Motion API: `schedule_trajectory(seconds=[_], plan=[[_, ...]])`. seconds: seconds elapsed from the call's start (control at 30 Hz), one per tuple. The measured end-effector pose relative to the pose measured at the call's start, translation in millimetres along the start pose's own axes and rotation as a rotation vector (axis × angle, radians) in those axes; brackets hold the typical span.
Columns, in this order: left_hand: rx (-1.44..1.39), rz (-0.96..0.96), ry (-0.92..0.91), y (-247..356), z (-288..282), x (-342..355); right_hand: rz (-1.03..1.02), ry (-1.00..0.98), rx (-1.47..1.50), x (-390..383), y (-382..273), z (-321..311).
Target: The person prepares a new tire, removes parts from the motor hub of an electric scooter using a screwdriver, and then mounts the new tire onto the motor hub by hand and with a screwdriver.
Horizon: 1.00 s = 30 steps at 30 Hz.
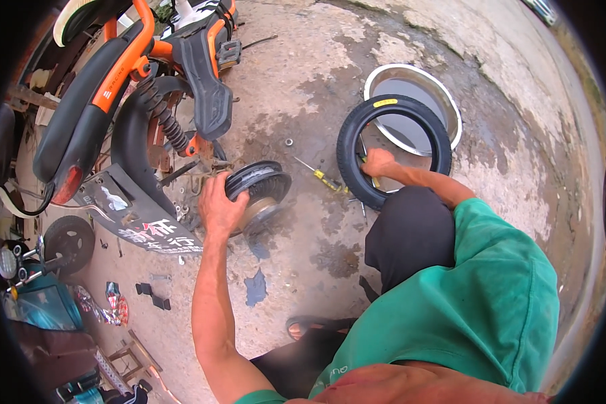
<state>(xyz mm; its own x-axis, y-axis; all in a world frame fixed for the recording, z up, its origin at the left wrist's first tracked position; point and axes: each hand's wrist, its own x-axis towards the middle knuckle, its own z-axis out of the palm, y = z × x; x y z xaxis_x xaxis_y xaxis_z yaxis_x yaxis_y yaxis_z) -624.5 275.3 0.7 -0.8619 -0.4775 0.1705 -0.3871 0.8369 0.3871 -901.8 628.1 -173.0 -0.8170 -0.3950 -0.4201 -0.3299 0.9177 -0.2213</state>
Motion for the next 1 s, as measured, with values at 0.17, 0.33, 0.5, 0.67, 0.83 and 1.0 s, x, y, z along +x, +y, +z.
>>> schedule_trajectory(seconds=[0.17,0.33,0.5,0.67,0.83,1.0], plan=[[-0.005,-0.045,-0.032,-3,1,-1,0.182,-0.222,0.441,-6,9,-17],[-0.006,-0.024,-0.036,-6,4,2,0.087,-0.046,0.679,-24,34,-14],[-0.019,-0.014,-0.035,-6,4,2,-0.311,0.121,0.857,-51,33,-18],[-0.006,-0.016,-0.047,-5,2,2,-0.396,-0.114,1.163,-55,-35,-91],[-0.023,-0.038,-0.062,-5,0,1,-0.350,-0.660,1.539,-50,-126,-171],[-0.003,-0.012,-0.057,-5,1,1,-0.267,-0.591,1.380,-38,-183,-173]])
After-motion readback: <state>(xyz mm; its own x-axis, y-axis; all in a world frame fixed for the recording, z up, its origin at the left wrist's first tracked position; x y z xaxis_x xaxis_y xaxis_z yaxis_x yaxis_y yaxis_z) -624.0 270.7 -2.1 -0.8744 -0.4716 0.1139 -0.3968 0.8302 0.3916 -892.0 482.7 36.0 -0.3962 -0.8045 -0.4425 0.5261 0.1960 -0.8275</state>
